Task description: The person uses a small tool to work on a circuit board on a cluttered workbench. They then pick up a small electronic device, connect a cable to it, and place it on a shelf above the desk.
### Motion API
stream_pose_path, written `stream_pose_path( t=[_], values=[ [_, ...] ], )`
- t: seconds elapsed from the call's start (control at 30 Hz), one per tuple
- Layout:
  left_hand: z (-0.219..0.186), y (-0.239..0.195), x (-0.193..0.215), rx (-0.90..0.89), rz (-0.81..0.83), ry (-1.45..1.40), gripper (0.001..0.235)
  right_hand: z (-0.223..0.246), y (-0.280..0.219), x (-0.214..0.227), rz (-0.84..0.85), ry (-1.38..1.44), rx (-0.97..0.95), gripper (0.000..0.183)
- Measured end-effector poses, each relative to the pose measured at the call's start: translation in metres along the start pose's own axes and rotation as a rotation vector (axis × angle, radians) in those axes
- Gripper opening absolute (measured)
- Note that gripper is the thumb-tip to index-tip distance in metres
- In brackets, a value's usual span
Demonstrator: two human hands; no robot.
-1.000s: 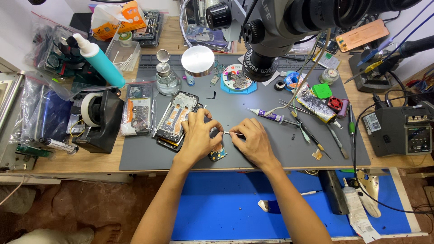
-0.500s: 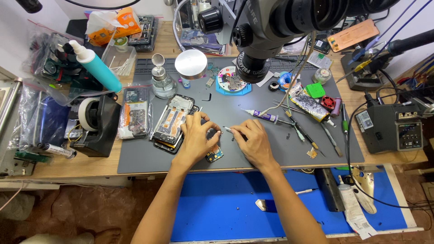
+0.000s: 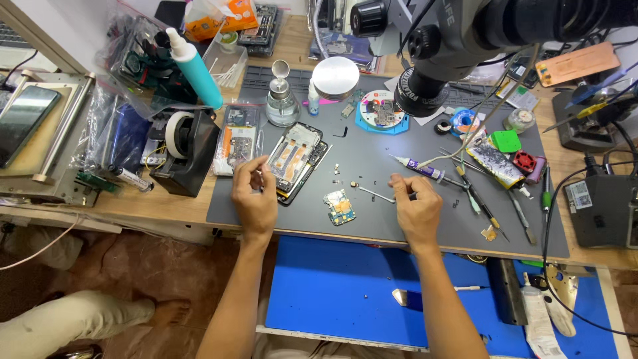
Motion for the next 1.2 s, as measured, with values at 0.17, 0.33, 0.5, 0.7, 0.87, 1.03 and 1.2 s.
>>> stream_pose_path(
  t=[0.17, 0.33, 0.5, 0.7, 0.87, 1.03, 1.2],
  values=[
    [0.016, -0.013, 0.009, -0.053, -0.046, 0.042, 0.015, 0.017, 0.005, 0.001, -0.037, 0.026, -0.001, 0.014],
    [0.013, -0.016, 0.010, -0.058, -0.027, 0.039, 0.009, -0.004, -0.009, -0.003, -0.060, 0.070, -0.129, 0.010],
    [0.017, -0.018, 0.007, -0.061, -0.061, 0.115, 0.005, -0.012, -0.012, -0.004, -0.040, 0.086, -0.188, 0.046],
    [0.011, -0.020, 0.010, -0.042, 0.010, 0.105, 0.013, -0.010, -0.005, -0.010, -0.023, 0.000, 0.082, 0.031],
    [0.027, -0.012, 0.009, -0.084, -0.023, 0.173, 0.010, -0.007, -0.004, -0.013, -0.019, -0.078, 0.138, 0.025],
    [0.038, -0.017, 0.007, -0.116, -0.064, 0.175, 0.007, 0.002, -0.010, -0.002, -0.025, -0.023, 0.147, 0.044],
    [0.033, -0.015, 0.011, -0.091, -0.090, 0.155, 0.009, -0.024, -0.028, 0.016, -0.065, 0.069, -0.060, 0.040]
  ],
)
Point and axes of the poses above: each hand's wrist, its own y-axis towards the middle knuckle, its own x-axis out of the back of the hand, z = x × y, the point moved 3 cm from there along y, towards the middle knuckle, and after that the axes turned 12 degrees about x, right-handed, at the moved point
